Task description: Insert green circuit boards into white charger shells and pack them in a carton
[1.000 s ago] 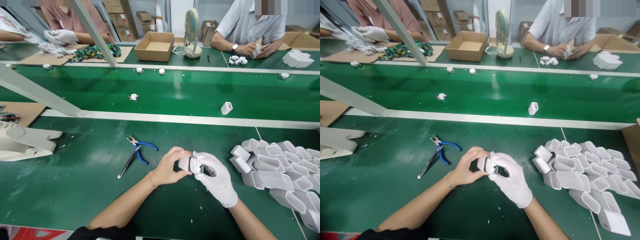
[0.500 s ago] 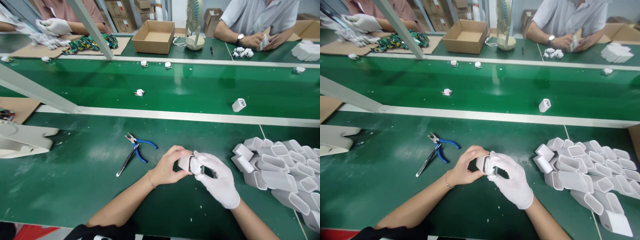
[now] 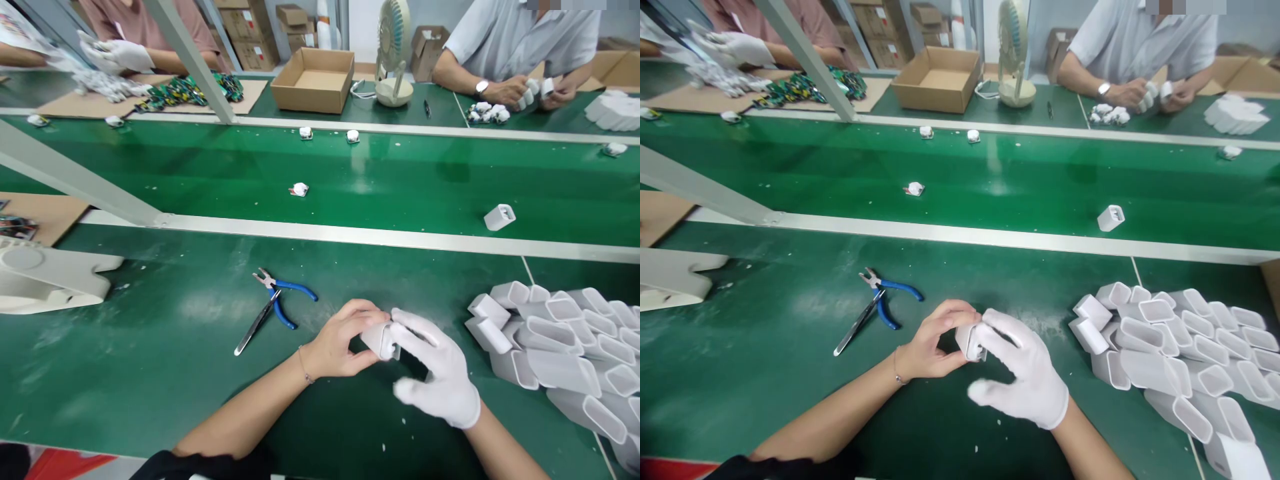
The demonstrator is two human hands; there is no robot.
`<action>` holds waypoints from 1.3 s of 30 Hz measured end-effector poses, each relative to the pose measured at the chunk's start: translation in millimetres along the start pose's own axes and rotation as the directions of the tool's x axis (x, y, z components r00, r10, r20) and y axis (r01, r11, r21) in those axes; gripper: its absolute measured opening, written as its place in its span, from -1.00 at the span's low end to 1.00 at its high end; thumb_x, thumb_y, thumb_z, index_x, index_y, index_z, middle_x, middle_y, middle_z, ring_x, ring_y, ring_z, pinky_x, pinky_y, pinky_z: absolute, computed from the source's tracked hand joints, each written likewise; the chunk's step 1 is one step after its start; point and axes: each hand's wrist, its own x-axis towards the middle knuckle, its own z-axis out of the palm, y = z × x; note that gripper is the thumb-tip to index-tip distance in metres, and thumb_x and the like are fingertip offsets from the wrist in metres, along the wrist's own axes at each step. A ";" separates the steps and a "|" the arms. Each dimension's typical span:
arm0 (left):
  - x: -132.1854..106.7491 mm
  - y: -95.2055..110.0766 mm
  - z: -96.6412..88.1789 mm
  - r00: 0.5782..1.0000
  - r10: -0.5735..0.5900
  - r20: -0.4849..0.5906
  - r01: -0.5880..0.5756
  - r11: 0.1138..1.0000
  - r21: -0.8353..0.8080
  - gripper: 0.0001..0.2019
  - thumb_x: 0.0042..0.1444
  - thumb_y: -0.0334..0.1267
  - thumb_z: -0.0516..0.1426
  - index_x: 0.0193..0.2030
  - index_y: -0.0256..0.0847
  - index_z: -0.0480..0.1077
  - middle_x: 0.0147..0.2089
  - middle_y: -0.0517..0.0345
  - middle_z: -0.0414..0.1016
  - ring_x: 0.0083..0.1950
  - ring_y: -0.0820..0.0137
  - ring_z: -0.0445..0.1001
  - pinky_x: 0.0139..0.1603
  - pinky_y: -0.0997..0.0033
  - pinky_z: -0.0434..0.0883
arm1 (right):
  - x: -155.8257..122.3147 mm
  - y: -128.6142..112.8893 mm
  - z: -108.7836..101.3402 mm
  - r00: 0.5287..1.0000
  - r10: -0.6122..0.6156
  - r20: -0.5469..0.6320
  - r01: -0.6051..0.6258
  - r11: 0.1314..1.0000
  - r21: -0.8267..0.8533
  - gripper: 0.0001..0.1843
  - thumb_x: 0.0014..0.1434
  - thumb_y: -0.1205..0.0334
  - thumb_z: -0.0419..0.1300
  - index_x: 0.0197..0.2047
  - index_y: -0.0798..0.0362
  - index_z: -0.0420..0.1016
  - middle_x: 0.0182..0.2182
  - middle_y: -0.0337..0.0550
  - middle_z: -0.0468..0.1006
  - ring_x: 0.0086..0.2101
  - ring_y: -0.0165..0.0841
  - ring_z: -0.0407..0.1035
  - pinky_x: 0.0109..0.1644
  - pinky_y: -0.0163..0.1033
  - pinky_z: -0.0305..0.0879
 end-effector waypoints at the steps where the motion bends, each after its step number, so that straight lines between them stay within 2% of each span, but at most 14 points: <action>1: -0.3 0.7 0.4 1.000 -0.023 0.003 0.023 1.000 -0.002 -0.31 0.13 -0.19 0.20 0.33 0.04 -0.05 -0.08 0.02 0.51 -0.06 0.28 0.44 -0.10 0.23 0.48 | 1.0 0.3 1.8 0.997 0.077 -0.004 -0.076 0.995 0.071 -0.54 0.14 0.19 0.22 0.13 -0.22 0.41 0.13 -0.10 0.42 0.06 -0.13 0.39 0.08 -0.02 0.41; 2: -0.5 1.5 1.0 0.999 -0.043 0.007 0.043 0.999 -0.004 -0.32 0.13 -0.17 0.20 0.32 0.04 -0.02 -0.08 0.02 0.51 -0.06 0.28 0.45 -0.09 0.23 0.48 | 2.4 0.3 4.1 0.983 0.186 0.006 -0.184 0.970 0.161 -0.50 0.16 0.16 0.20 0.19 -0.22 0.35 0.15 -0.09 0.40 0.08 -0.14 0.37 0.09 -0.01 0.39; 4: -0.6 3.1 2.6 0.999 -0.054 0.008 0.054 0.998 -0.011 -0.34 0.14 -0.15 0.19 0.32 0.05 -0.02 -0.07 0.01 0.52 -0.05 0.27 0.48 -0.07 0.20 0.48 | 6.1 -0.5 9.4 0.906 0.411 0.105 -0.421 0.841 0.341 -0.39 0.18 0.11 0.19 0.29 -0.19 0.19 0.13 -0.06 0.42 0.06 -0.19 0.39 0.08 -0.03 0.40; 6: -0.5 4.3 4.7 0.999 -0.034 0.006 0.034 0.999 -0.020 -0.34 0.16 -0.14 0.17 0.32 0.05 -0.05 -0.06 0.01 0.53 -0.05 0.27 0.51 -0.06 0.18 0.48 | 9.8 -1.8 13.8 0.824 0.517 0.233 -0.562 0.696 0.447 -0.30 0.12 0.02 0.25 0.29 -0.10 0.17 0.08 -0.03 0.47 0.02 -0.19 0.42 0.06 -0.05 0.40; 7: -0.5 4.8 5.7 0.999 -0.036 0.019 0.036 0.999 -0.023 -0.36 0.16 -0.13 0.18 0.32 0.04 -0.02 -0.06 0.01 0.54 -0.05 0.27 0.51 -0.06 0.18 0.48 | 11.3 -2.4 15.2 0.805 0.530 0.269 -0.589 0.657 0.470 -0.33 0.10 -0.01 0.26 0.24 -0.06 0.24 0.05 -0.03 0.49 0.00 -0.18 0.43 0.06 -0.05 0.40; 10: -1.6 5.5 8.8 0.995 -0.083 0.048 0.085 0.995 -0.048 -0.39 0.14 -0.13 0.19 0.29 0.00 0.05 -0.06 0.00 0.54 -0.04 0.26 0.52 -0.03 0.19 0.50 | 14.3 -4.4 15.4 0.789 0.551 0.271 -0.607 0.632 0.481 -0.41 0.07 -0.08 0.27 0.11 -0.01 0.37 0.05 -0.02 0.49 0.03 -0.16 0.40 0.10 -0.06 0.37; 14: -5.6 5.1 12.2 0.995 -0.101 0.021 0.103 0.982 -0.157 -0.25 0.12 -0.20 0.22 0.34 0.07 -0.13 -0.01 0.01 0.52 0.00 0.28 0.52 0.03 0.16 0.49 | 16.6 -5.4 10.2 0.763 0.576 0.292 -0.636 0.590 0.497 -0.39 0.12 -0.17 0.19 0.14 -0.03 0.35 0.11 -0.03 0.44 0.10 -0.17 0.33 0.17 -0.06 0.30; 22: -5.2 11.1 9.9 0.957 -0.182 0.224 0.202 0.977 -0.068 -0.50 0.09 -0.07 0.23 0.15 -0.09 0.26 -0.03 -0.03 0.54 0.01 0.24 0.51 0.05 0.22 0.47 | 12.4 -3.3 7.4 0.825 0.443 0.350 -0.562 0.708 0.428 -0.43 0.13 0.10 0.18 0.19 0.01 0.20 0.08 -0.01 0.43 0.04 -0.21 0.37 0.12 -0.09 0.32; 26: -2.1 14.6 7.7 0.913 -0.226 0.340 0.266 0.961 -0.077 -0.53 0.07 -0.10 0.25 0.10 -0.14 0.30 -0.01 -0.06 0.53 0.04 0.22 0.50 0.10 0.24 0.44 | 13.1 -6.7 7.1 0.804 0.470 0.364 -0.590 0.709 0.388 -0.63 0.17 0.11 0.12 0.02 0.04 0.25 -0.08 -0.04 0.46 -0.06 -0.24 0.37 0.05 -0.07 0.34; 29: -3.4 11.9 8.0 0.943 -0.176 0.284 0.228 0.960 -0.162 -0.39 0.09 -0.20 0.25 0.25 -0.01 0.11 0.02 -0.01 0.50 0.04 0.25 0.50 0.07 0.25 0.44 | 16.4 -4.0 1.8 0.778 0.471 0.416 -0.625 0.643 0.442 -0.59 0.15 0.01 0.18 0.00 0.03 0.28 -0.09 -0.05 0.46 -0.06 -0.24 0.36 0.02 -0.08 0.35; 33: -7.0 6.6 9.0 0.975 -0.105 0.194 0.159 0.945 -0.288 -0.17 0.12 -0.32 0.22 0.36 0.07 -0.23 0.07 -0.03 0.44 0.09 0.27 0.46 0.09 0.19 0.41 | 18.6 6.8 -5.2 0.714 0.432 0.551 -0.698 0.369 0.614 -0.39 0.19 -0.27 0.01 0.14 -0.05 0.28 0.10 -0.03 0.39 0.03 -0.21 0.35 0.08 -0.03 0.32; 34: -7.9 6.3 9.3 0.975 -0.111 0.190 0.166 0.939 -0.302 -0.18 0.13 -0.33 0.22 0.36 0.06 -0.23 0.07 -0.04 0.44 0.10 0.27 0.45 0.10 0.17 0.40 | 18.1 9.8 -5.2 0.716 0.445 0.538 -0.689 0.328 0.646 -0.36 0.20 -0.30 -0.05 0.17 -0.06 0.27 0.13 -0.03 0.37 0.05 -0.21 0.34 0.11 -0.01 0.29; 36: -9.3 6.7 8.9 0.974 -0.133 0.185 0.186 0.931 -0.313 -0.20 0.13 -0.35 0.21 0.35 0.06 -0.21 0.07 -0.05 0.42 0.11 0.27 0.44 0.10 0.15 0.40 | 15.9 15.6 -2.2 0.744 0.512 0.431 -0.638 0.352 0.685 -0.37 0.22 -0.29 -0.07 0.17 -0.05 0.30 0.12 -0.03 0.39 0.03 -0.22 0.37 0.14 0.00 0.27; 39: -5.8 3.2 1.7 0.969 -0.208 0.136 0.240 0.925 -0.295 -0.32 0.14 -0.33 0.20 0.31 0.03 -0.05 0.08 -0.04 0.39 0.10 0.25 0.46 0.06 0.18 0.44 | 13.1 23.3 6.6 0.781 0.592 0.198 -0.570 0.548 0.612 -0.44 0.23 -0.20 -0.02 0.09 0.03 0.35 0.00 0.02 0.47 -0.11 -0.25 0.44 -0.02 -0.08 0.39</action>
